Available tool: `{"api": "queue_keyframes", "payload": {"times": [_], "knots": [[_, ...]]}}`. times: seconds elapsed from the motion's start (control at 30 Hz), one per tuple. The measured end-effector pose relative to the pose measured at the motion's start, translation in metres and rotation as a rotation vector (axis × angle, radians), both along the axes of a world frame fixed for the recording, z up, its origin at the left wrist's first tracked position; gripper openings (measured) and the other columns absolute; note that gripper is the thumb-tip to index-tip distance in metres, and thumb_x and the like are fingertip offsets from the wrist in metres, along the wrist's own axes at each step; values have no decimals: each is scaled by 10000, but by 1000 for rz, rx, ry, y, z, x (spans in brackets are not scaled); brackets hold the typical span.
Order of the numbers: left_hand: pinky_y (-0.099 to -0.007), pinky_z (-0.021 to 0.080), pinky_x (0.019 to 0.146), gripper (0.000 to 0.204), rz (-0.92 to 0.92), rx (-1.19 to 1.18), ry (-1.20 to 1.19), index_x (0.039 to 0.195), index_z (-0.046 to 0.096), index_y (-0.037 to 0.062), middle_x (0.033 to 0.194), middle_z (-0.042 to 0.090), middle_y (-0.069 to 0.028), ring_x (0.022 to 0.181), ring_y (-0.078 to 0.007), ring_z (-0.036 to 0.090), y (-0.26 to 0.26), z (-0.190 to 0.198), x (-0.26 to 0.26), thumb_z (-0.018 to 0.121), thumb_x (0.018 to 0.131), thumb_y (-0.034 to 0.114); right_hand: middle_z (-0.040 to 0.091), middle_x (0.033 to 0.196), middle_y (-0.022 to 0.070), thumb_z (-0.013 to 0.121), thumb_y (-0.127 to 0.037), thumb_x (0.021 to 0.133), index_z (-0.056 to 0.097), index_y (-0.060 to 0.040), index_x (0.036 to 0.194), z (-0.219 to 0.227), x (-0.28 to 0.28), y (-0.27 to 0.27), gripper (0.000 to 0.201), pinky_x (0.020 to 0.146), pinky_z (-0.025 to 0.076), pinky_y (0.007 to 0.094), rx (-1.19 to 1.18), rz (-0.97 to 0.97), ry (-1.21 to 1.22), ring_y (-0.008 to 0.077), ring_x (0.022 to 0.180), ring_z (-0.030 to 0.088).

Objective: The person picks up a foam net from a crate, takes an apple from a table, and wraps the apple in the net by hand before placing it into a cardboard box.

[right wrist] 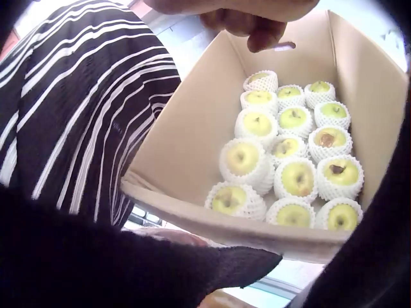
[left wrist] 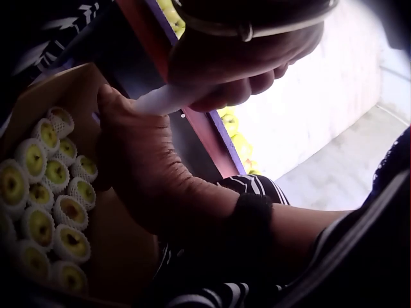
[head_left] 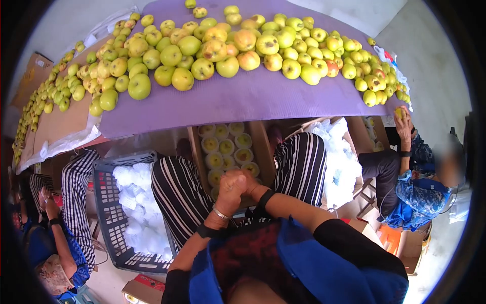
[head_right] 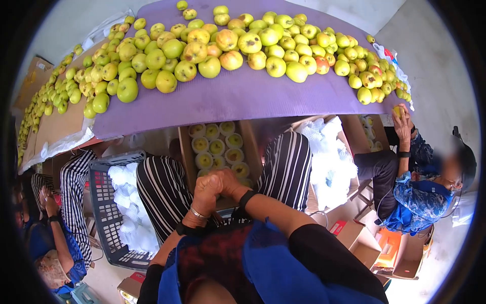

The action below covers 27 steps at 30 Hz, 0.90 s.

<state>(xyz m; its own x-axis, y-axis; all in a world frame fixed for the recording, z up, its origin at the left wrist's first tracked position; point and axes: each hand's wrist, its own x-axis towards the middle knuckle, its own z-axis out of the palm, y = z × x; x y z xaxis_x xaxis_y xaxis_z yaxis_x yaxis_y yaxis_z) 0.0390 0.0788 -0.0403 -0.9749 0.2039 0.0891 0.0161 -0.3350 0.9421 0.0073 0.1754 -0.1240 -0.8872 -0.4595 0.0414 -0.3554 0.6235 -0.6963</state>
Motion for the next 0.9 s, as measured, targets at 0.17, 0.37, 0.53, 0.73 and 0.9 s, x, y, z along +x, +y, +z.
{"api": "queue_keyframes", "payload": {"times": [0.17, 0.37, 0.53, 0.73, 0.9], "knots": [[-229, 254, 476, 418, 124, 125, -243, 530, 357, 70, 526, 376, -1, 501, -87, 322, -5, -16, -5, 413, 877, 298, 603, 732, 139, 551, -336, 665, 581, -102, 693, 13, -2, -3, 238, 621, 447, 400, 259, 46, -133, 322, 709, 579], [-240, 417, 691, 336, 335, 33, -40, 974, 481, 28, 882, 507, -38, 774, -115, 494, -15, 0, -20, 616, 725, 207, 598, 794, 187, 565, -373, 700, 620, -62, 848, -2, -4, 5, 350, 680, 453, 388, -7, -168, -448, 335, 777, 573], [-216, 424, 621, 223, 217, -214, -270, 888, 510, 23, 797, 526, -7, 698, -81, 498, -24, -16, -20, 593, 683, 1, 600, 786, 176, 631, -344, 663, 590, -26, 857, 0, -9, 9, 375, 684, 461, 345, 161, -145, -417, 308, 787, 589], [-248, 430, 612, 203, 698, -641, -116, 848, 536, 21, 758, 550, -29, 671, -109, 513, -30, -46, -27, 623, 665, 32, 573, 707, 100, 628, -240, 711, 542, -18, 820, 41, -17, 22, 262, 580, 447, 316, -169, -250, 272, 257, 626, 555], [-257, 434, 628, 231, 597, -756, 11, 892, 549, 32, 829, 556, -45, 727, -114, 519, -19, -48, -22, 620, 673, 44, 558, 780, 45, 532, -175, 800, 536, -15, 845, 42, -9, 20, 167, 562, 427, 236, -658, -168, -598, 101, 691, 522]]}}
